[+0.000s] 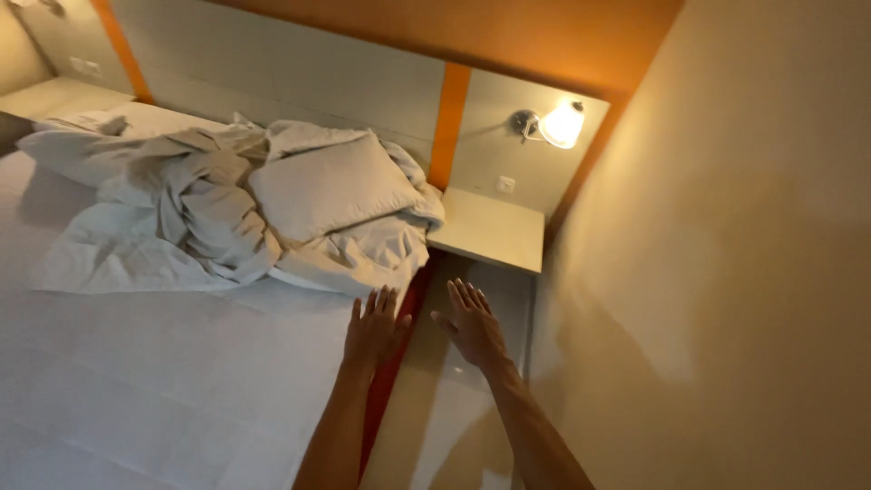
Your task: The person places a white pillow on a chair and then proceeds to fold the white bedsheet on the mattress. They gather the sheet into a neat pile at the foot of the bed using both hands.
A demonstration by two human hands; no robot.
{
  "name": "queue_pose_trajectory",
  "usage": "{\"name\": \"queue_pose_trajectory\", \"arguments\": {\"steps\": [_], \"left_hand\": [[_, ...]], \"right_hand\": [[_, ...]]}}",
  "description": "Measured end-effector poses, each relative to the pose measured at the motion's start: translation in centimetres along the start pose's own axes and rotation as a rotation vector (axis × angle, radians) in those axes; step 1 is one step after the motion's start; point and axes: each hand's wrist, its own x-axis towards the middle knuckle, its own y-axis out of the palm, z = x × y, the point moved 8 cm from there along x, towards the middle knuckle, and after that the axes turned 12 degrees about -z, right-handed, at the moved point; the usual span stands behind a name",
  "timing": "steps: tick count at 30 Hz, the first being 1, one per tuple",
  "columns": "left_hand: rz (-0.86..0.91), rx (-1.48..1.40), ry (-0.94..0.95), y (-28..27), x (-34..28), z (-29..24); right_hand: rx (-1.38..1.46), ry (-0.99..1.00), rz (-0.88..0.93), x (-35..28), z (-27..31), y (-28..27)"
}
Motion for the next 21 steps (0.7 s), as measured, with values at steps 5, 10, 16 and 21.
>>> {"name": "queue_pose_trajectory", "arguments": {"steps": [5,10,16,21], "left_hand": [[0.023,-0.027,-0.067,1.0,3.3,2.2],[0.049,-0.005,-0.128,4.8,9.0,6.3],[-0.027,0.035,-0.182,7.9,16.9,11.8],[-0.108,0.092,-0.18,8.9,22.8,16.2]], "right_hand": [[0.064,-0.043,0.01,4.2,-1.9,4.0],[0.071,-0.069,0.034,10.8,-3.5,8.3],[0.052,-0.154,0.058,20.3,-4.4,12.8],[0.166,-0.225,-0.012,27.5,-4.8,16.3]]}}
